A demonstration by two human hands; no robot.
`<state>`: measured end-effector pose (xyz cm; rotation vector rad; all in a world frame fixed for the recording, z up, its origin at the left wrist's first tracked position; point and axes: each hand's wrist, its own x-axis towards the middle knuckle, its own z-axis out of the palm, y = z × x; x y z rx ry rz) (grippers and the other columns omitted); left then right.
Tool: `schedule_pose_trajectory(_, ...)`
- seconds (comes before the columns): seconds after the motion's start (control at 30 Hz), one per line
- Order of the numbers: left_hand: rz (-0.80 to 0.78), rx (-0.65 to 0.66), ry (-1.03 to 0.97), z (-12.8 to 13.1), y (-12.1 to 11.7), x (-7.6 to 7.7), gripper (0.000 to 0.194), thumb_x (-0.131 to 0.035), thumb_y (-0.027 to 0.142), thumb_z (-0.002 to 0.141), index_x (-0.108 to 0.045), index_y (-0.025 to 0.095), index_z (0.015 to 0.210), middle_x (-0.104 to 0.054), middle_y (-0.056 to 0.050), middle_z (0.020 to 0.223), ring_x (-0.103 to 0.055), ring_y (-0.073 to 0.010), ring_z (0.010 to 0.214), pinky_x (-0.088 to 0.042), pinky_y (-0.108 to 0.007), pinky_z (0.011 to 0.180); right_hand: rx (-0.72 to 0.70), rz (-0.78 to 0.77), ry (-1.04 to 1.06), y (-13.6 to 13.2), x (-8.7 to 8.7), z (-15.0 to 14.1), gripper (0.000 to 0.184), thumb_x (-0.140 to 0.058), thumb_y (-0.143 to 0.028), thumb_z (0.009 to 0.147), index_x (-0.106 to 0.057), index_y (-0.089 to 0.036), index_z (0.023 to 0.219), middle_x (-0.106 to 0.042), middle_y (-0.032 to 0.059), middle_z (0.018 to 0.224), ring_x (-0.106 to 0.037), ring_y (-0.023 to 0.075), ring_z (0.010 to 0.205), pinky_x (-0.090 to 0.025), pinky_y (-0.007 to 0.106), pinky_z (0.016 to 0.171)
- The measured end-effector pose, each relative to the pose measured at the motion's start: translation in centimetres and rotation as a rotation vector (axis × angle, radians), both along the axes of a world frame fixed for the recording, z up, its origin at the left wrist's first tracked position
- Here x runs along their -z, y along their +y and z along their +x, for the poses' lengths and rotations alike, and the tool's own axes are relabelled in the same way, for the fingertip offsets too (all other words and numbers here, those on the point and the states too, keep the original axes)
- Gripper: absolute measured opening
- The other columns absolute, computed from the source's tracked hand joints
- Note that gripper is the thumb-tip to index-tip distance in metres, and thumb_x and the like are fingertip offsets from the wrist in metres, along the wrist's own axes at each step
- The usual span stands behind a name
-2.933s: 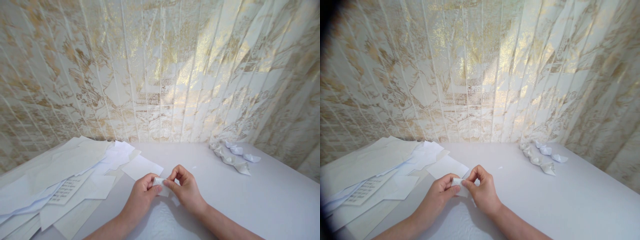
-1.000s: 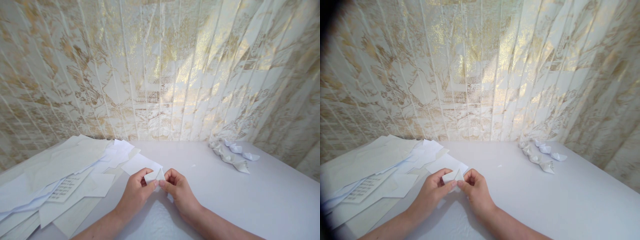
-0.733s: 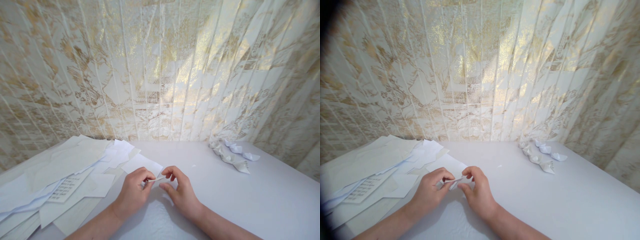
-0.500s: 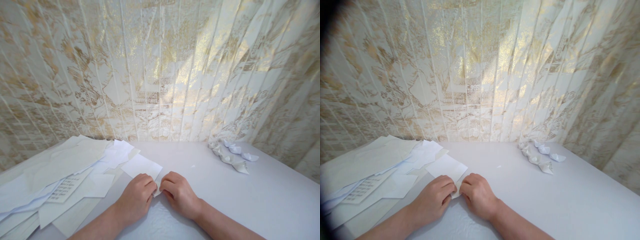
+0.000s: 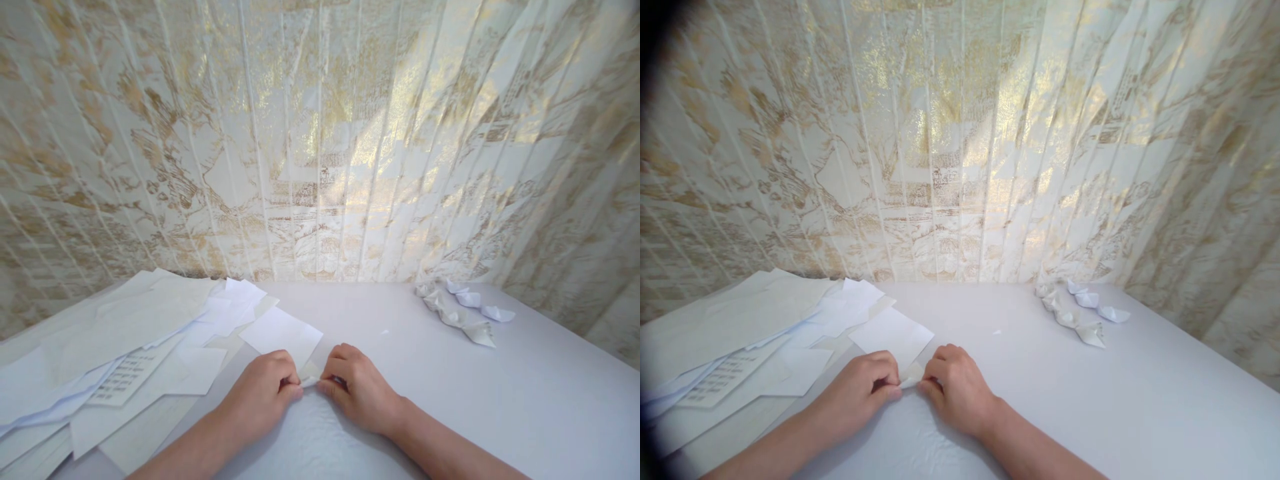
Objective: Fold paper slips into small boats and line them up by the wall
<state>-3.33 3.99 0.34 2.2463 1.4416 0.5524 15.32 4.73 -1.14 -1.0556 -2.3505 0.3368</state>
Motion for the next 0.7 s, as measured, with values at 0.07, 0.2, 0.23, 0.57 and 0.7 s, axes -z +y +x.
schedule_pose_trajectory(0.07,-0.015,-0.059,0.002,0.0,0.2,0.1,0.015,-0.05,0.017,0.068,-0.053,0.018,0.053,-0.054,0.002,0.062,-0.053,-0.0135,0.061,-0.037,-0.023,0.059,0.069,-0.033,0.023,0.1,0.1,-0.2,0.015,-0.057,-0.012,0.075,-0.058,-0.016,0.06,-0.056,0.0012,0.063,-0.052,0.014,0.066,-0.038,0.023,0.061)
schedule_pose_trajectory(0.2,-0.031,-0.129,0.017,0.0,0.6,0.1,0.013,-0.051,0.019,0.068,-0.055,0.018,0.055,-0.055,0.001,0.064,-0.054,-0.0152,0.064,-0.037,-0.024,0.06,0.164,-0.083,0.05,0.2,0.2,-0.7,0.018,-0.055,-0.01,0.074,-0.056,-0.016,0.058,-0.056,-0.0006,0.059,-0.051,0.0124,0.061,-0.036,0.021,0.058)
schedule_pose_trajectory(0.23,-0.031,-0.137,0.022,0.1,0.6,0.1,0.014,-0.051,0.018,0.068,-0.055,0.017,0.055,-0.054,0.001,0.066,-0.054,-0.0155,0.065,-0.037,-0.025,0.061,0.179,-0.092,0.051,0.2,0.2,-0.8,0.017,-0.055,-0.01,0.074,-0.056,-0.017,0.057,-0.056,-0.0009,0.059,-0.051,0.0124,0.061,-0.035,0.021,0.058)
schedule_pose_trajectory(0.57,0.005,-0.164,0.116,0.5,1.2,0.5,0.017,-0.052,0.015,0.069,-0.056,0.016,0.052,-0.054,-0.003,0.071,-0.052,-0.0192,0.075,-0.036,-0.029,0.068,0.256,-0.114,0.006,0.1,0.1,-1.3,0.017,-0.051,-0.011,0.069,-0.055,-0.017,0.054,-0.055,-0.0009,0.055,-0.047,0.0138,0.06,-0.031,0.024,0.059)
schedule_pose_trajectory(0.7,0.021,-0.167,0.153,0.6,1.2,0.7,0.017,-0.053,0.016,0.07,-0.058,0.016,0.054,-0.054,-0.004,0.073,-0.052,-0.0198,0.075,-0.035,-0.03,0.069,0.274,-0.115,-0.015,0.2,0.1,-1.3,0.015,-0.052,-0.011,0.068,-0.054,-0.017,0.055,-0.056,-0.0003,0.056,-0.047,0.0142,0.06,-0.03,0.024,0.059)
